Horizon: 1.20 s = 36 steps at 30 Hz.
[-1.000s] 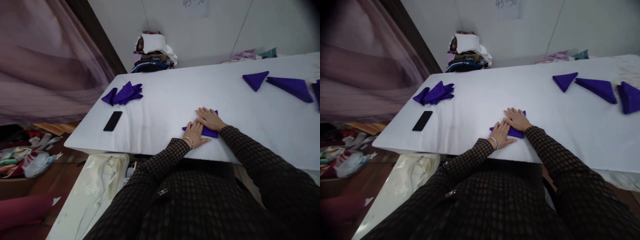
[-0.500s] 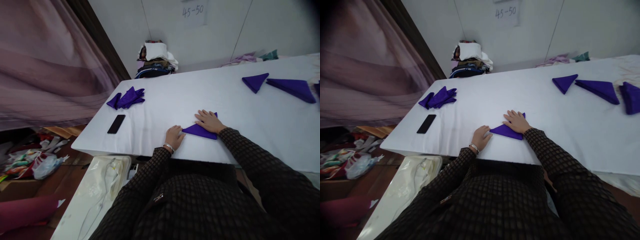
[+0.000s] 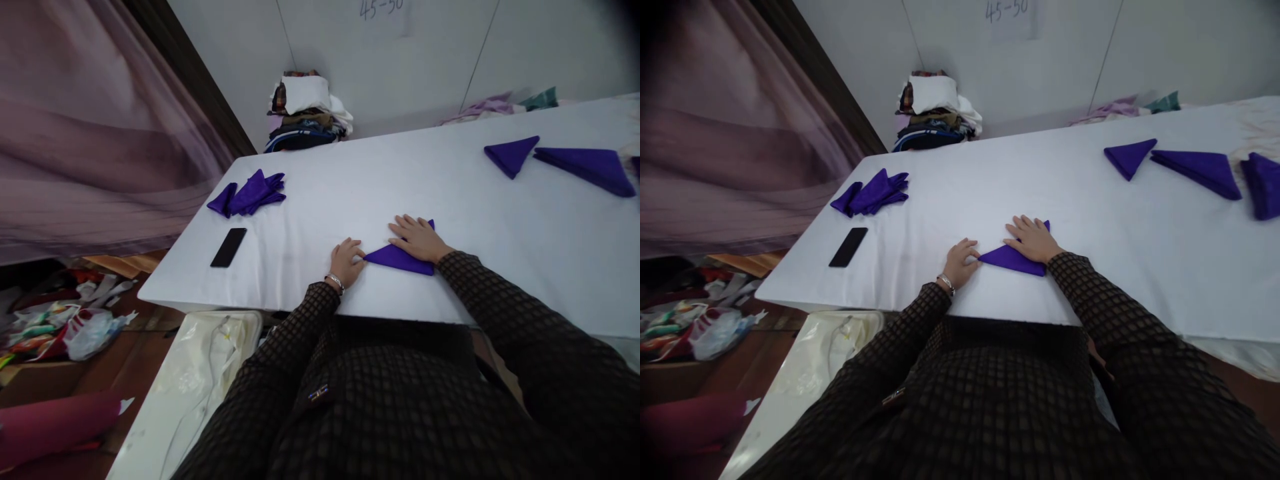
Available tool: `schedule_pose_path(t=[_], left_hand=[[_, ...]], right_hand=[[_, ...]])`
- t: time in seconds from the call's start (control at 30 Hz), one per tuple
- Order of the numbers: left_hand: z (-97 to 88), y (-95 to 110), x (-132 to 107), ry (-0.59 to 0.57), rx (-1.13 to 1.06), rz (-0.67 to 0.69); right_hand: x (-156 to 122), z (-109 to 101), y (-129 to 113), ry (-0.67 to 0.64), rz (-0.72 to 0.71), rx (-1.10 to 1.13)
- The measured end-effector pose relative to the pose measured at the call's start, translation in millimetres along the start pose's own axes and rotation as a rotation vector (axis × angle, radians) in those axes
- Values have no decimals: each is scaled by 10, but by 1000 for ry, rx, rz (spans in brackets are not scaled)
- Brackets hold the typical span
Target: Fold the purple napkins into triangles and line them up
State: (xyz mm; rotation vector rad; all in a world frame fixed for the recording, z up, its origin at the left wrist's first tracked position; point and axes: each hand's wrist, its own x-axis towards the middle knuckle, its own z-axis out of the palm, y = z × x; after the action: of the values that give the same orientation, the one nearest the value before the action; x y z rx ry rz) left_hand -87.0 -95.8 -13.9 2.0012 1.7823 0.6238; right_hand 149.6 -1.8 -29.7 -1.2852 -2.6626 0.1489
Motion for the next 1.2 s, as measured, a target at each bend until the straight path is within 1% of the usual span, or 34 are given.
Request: schedule_pose_path(t=[0.23,0.37,0.57,0.73,0.97,1.2], left_hand=[[-41,-8,36,-125,-6,32],[-72,-16,73,-164,-6,46],[-120,-11,82,-213,33,130],[-91,-3,67,-198,76,149],[-20,35,71,-146,100,110],[10,68,97,-98,138,82]], right_hand=[[-9,-25,-11,-3,1,-11],[-11,-41,-18,-21,8,-6],[-9,-41,-12,-23,10,1],[-6,-35,-9,-17,11,-1],[-4,-27,-9,-10,20,10],[14,-81,-45,-54,31,14]])
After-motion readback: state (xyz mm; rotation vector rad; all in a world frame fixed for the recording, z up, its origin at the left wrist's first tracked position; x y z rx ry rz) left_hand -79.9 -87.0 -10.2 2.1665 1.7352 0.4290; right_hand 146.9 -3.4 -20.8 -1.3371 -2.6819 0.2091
